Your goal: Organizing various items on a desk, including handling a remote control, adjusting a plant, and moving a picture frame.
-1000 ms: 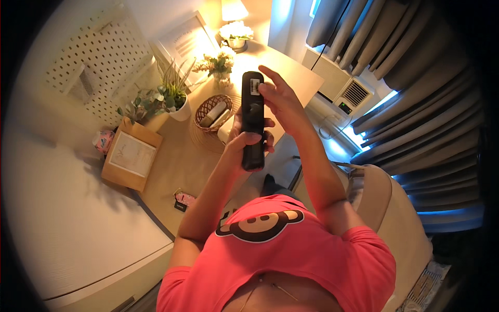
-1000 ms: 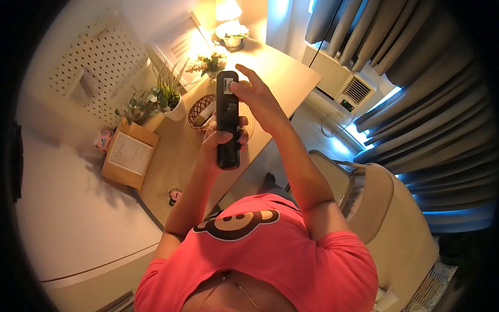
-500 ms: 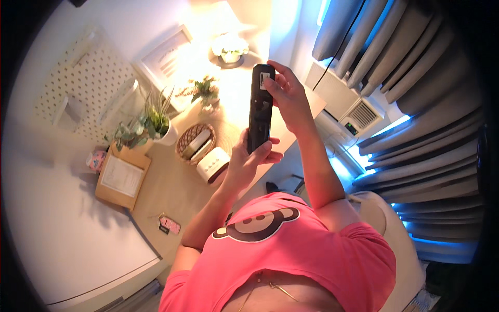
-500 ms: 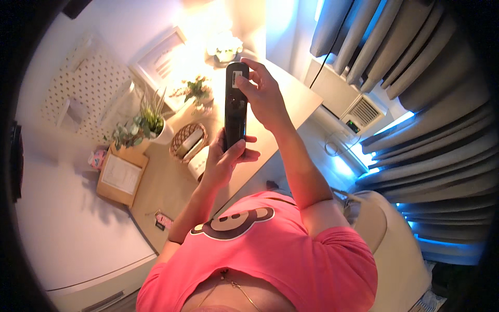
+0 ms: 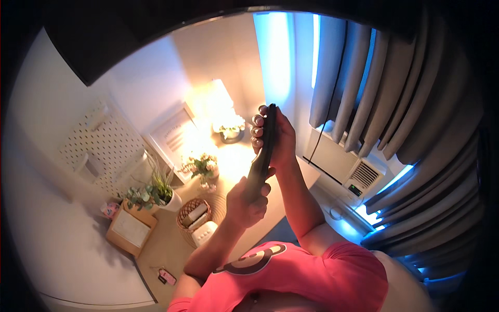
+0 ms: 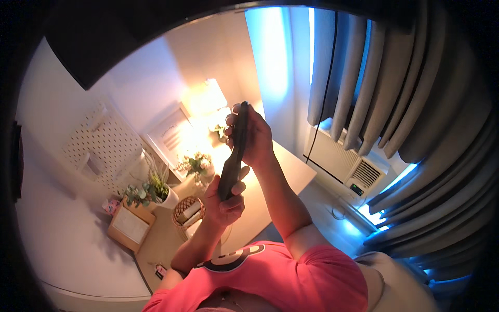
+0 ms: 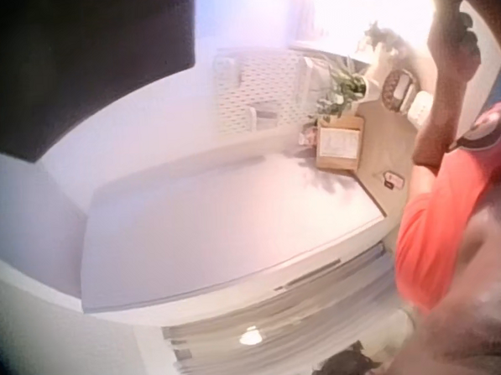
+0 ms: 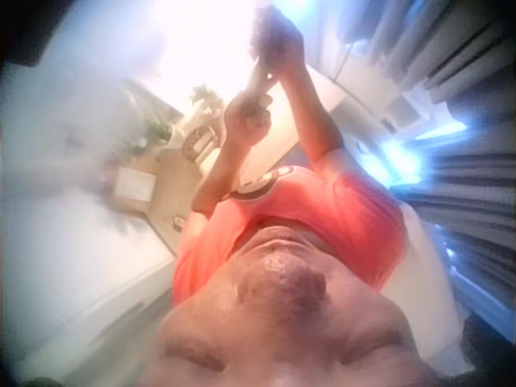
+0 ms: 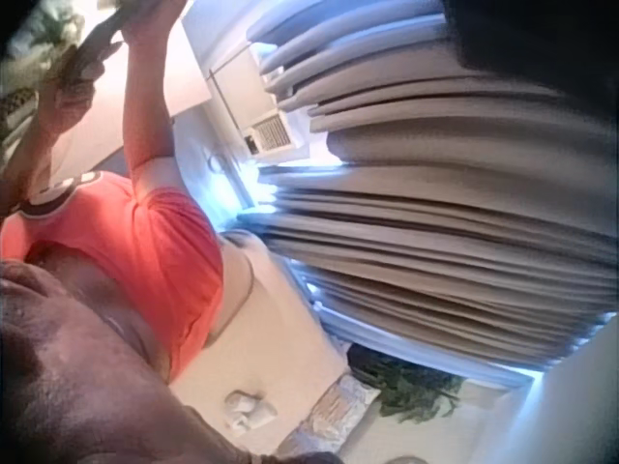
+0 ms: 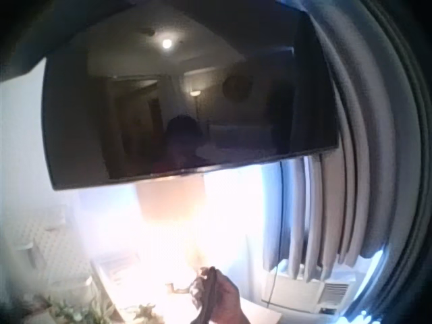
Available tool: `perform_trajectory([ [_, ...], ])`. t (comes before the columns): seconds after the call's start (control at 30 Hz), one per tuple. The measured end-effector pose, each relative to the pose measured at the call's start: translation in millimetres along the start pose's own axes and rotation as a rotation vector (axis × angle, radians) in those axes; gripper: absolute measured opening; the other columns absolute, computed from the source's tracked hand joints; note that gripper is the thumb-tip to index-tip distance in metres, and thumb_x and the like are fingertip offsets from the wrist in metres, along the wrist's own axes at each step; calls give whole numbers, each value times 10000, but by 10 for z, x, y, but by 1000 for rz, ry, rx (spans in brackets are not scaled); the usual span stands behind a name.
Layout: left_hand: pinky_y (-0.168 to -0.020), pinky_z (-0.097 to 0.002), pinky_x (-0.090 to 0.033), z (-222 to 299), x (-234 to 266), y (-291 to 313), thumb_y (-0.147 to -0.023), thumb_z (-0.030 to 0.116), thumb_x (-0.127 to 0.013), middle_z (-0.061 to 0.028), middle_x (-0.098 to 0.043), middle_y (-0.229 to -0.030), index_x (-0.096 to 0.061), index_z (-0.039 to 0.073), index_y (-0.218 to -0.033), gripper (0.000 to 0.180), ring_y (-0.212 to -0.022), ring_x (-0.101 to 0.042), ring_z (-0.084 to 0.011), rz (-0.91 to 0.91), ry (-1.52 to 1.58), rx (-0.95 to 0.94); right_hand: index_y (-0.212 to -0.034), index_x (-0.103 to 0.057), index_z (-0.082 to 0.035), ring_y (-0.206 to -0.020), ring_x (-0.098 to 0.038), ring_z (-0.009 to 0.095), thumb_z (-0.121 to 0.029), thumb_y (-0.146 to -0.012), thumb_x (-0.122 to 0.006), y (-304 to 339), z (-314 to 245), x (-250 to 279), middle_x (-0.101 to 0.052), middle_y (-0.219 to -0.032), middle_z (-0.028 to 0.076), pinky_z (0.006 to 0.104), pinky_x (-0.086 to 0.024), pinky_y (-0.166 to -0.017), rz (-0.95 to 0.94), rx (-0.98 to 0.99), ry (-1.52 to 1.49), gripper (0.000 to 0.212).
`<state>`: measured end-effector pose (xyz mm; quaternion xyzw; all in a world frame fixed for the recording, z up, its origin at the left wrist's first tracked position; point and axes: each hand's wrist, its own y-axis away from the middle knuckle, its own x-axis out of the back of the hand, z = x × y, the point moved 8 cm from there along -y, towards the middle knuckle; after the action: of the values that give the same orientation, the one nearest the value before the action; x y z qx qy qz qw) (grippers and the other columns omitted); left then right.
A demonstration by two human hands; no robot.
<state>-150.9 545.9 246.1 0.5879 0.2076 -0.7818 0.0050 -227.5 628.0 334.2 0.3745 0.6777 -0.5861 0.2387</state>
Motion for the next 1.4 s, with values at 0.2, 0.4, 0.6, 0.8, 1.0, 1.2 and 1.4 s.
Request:
perform_trajectory([
  [0.2, -609, -318, -513, 495, -289, -311, -904, 371, -464, -156, -525, -1123, -310, 9, -1309, 565, -793, -613, -258, 366, -1228, -347, -908, -523, -95, -599, -569, 193, -328, -869, -492, -383, -505, 46, -575, -744, 77, 318, -493, -490, 277, 47, 306, 239],
  [0.4, -586, -277, -501, 715, -680, -307, -830, 145, -602, -102, -626, -786, -358, 8, -1256, 510, -668, -646, -168, 752, -1893, -561, -833, -506, -61, -595, -559, 203, -329, -824, -530, -706, -455, -173, -577, -709, 96, 339, -472, -538, 303, 19, 247, 269],
  [0.6, -558, -235, -481, 645, -1298, -395, -741, 93, -670, -81, -638, -768, -465, 31, -1205, 511, -622, -622, -118, 792, -2331, -703, -908, -532, -55, -649, -552, 170, -311, -851, -531, -808, -465, -347, -559, -787, 41, 281, -488, -556, 94, 45, -32, 262],
  [0.8, -602, -357, -534, 415, -1640, -515, -724, 84, -621, -154, -646, -846, -433, 7, -1233, 548, -715, -666, -291, 667, -2608, -862, -885, -530, -41, -573, -525, 121, -312, -858, -498, -932, -438, -631, -545, -710, 25, 250, -459, -509, 50, 75, -92, 274],
  [1.0, -586, -374, -524, 420, -1720, -580, -728, 121, -599, -173, -637, -826, -430, 5, -1228, 540, -708, -661, -315, 738, -2617, -838, -842, -498, -42, -578, -539, 188, -330, -854, -465, -1055, -415, -599, -551, -685, 86, 325, -460, -509, 79, 56, -132, 291],
  [1.2, -544, -319, -474, 332, -1679, -641, -732, 137, -587, -128, -593, -698, -454, -7, -1204, 511, -610, -581, -216, 788, -2641, -781, -819, -504, -61, -538, -524, 137, -287, -867, -475, -955, -535, -507, -540, -680, 56, 268, -449, -435, 119, 122, -130, 233],
  [1.4, -481, -259, -425, 381, -1808, -397, -730, 120, -597, -69, -586, -671, -504, 7, -1171, 464, -519, -534, -118, 914, -2471, -954, -816, -481, -38, -553, -562, 208, -366, -844, -414, -1153, -258, -705, -559, -658, 114, 348, -503, -516, 72, 137, -80, 336],
])
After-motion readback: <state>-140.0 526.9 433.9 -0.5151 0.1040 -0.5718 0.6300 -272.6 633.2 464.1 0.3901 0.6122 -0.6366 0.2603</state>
